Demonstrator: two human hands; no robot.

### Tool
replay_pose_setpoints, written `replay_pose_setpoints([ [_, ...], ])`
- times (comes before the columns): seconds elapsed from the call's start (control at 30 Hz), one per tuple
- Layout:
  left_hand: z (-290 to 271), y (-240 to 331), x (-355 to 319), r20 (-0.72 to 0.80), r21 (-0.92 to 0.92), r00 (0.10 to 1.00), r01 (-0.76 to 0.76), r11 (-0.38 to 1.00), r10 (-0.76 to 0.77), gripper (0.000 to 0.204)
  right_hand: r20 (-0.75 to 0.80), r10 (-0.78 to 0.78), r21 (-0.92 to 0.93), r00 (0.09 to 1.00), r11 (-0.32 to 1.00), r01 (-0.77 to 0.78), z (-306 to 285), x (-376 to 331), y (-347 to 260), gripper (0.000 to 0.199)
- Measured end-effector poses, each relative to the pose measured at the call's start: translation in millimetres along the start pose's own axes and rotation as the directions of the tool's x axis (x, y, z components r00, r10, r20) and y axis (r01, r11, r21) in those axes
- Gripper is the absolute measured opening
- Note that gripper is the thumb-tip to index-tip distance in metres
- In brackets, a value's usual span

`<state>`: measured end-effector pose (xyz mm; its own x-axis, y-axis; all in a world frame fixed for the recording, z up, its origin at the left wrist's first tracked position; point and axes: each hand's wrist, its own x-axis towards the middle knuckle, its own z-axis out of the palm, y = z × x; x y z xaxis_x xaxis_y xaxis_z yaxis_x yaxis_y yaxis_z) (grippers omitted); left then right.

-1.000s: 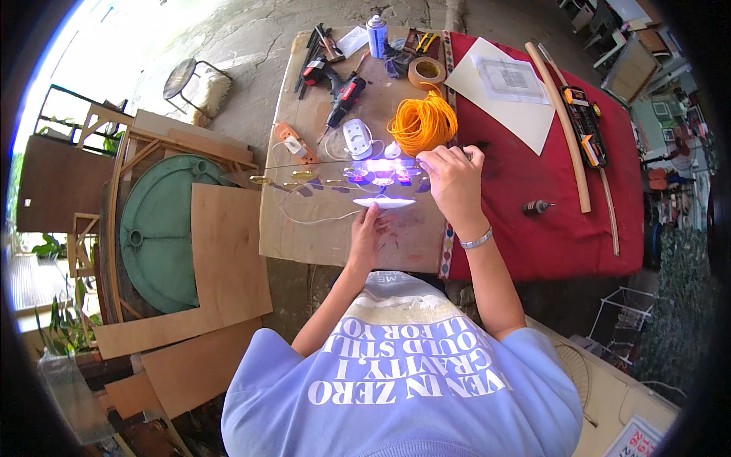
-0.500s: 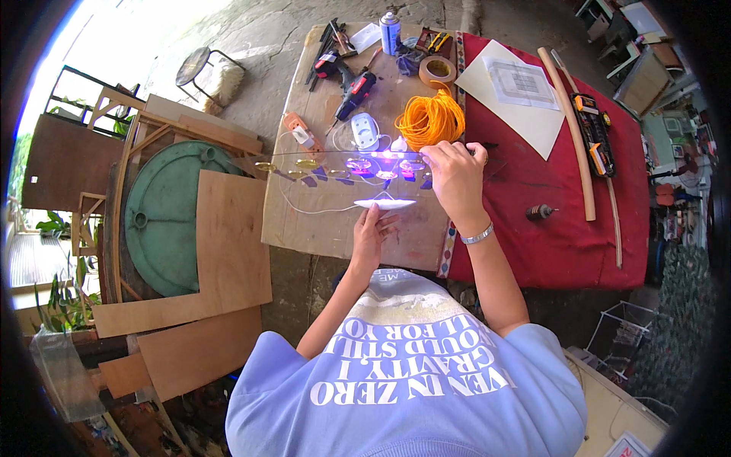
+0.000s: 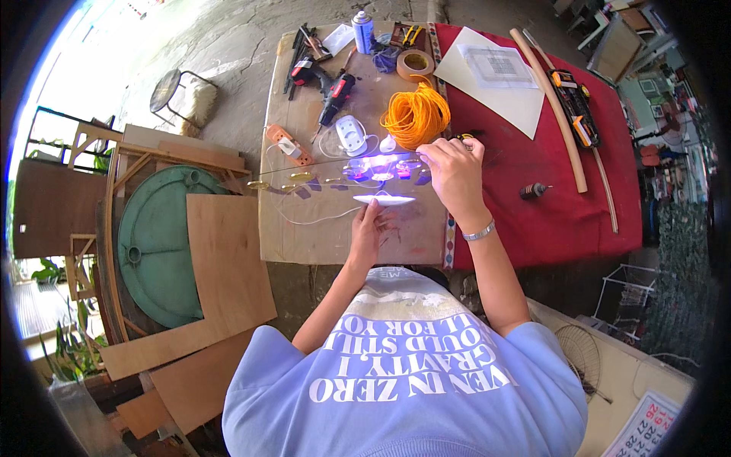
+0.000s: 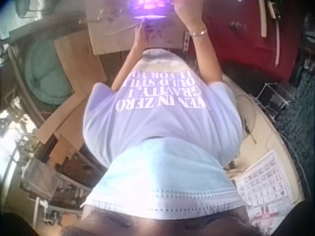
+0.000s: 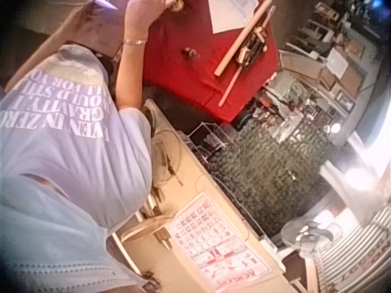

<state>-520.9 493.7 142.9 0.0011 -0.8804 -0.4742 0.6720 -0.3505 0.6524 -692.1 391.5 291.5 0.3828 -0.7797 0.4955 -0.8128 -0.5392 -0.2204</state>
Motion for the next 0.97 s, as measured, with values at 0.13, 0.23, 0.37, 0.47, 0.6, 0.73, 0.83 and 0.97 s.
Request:
replay_pose_setpoints([
  [0.13, -6.7, 3.6, 7.6, 0.018, 0.041, 0.999, 0.041, 0.998, -0.041, 0.034, 0.007, 0.004, -0.017, 1.000, 1.000, -0.004, -1.5, 0.2, -3.3, 0.010],
  [0.23, -11.2, 6.2, 9.9, 0.039, 0.057, 0.998, 0.043, 0.997, -0.045, 0.033, 0.000, 0.014, -0.021, 1.000, 1.000, -0.014, -0.8, -1.0, -4.6, 0.010],
  [0.37, -14.1, 10.9, 10.8, 0.045, 0.064, 0.996, 0.069, 0.996, -0.072, 0.033, 0.007, 0.035, -0.029, 0.999, 0.999, -0.035, -2.4, -1.5, -5.6, 0.011],
  [0.47, -14.3, 11.3, 9.5, 0.050, 0.067, 0.995, 0.081, 0.994, -0.084, 0.034, 0.008, 0.042, -0.037, 0.999, 0.998, -0.042, -1.6, -2.3, -5.8, 0.012],
  [0.6, -15.6, 7.5, 11.4, 0.047, 0.074, 0.995, 0.079, 0.994, -0.083, 0.036, 0.001, 0.035, -0.028, 0.999, 0.999, -0.035, -0.7, -3.2, -5.0, 0.012],
  [0.73, -9.5, 2.0, 15.1, 0.030, 0.068, 0.999, 0.036, 0.997, -0.038, 0.036, 0.000, 0.012, -0.007, 1.000, 1.000, -0.012, -2.2, -2.8, 0.3, 0.011],
  [0.83, -1.1, -4.2, 13.6, -0.009, 0.038, 1.000, -0.028, 0.999, 0.028, 0.036, 0.015, -0.008, 0.008, 1.000, 1.000, 0.008, -2.2, -2.6, 5.6, 0.012],
  [0.97, 9.2, -18.6, 4.8, -0.096, 0.038, 0.993, -0.058, 0.998, 0.062, 0.041, 0.026, -0.066, 0.001, 0.997, 0.998, 0.066, 1.3, -1.4, 11.1, 0.014],
])
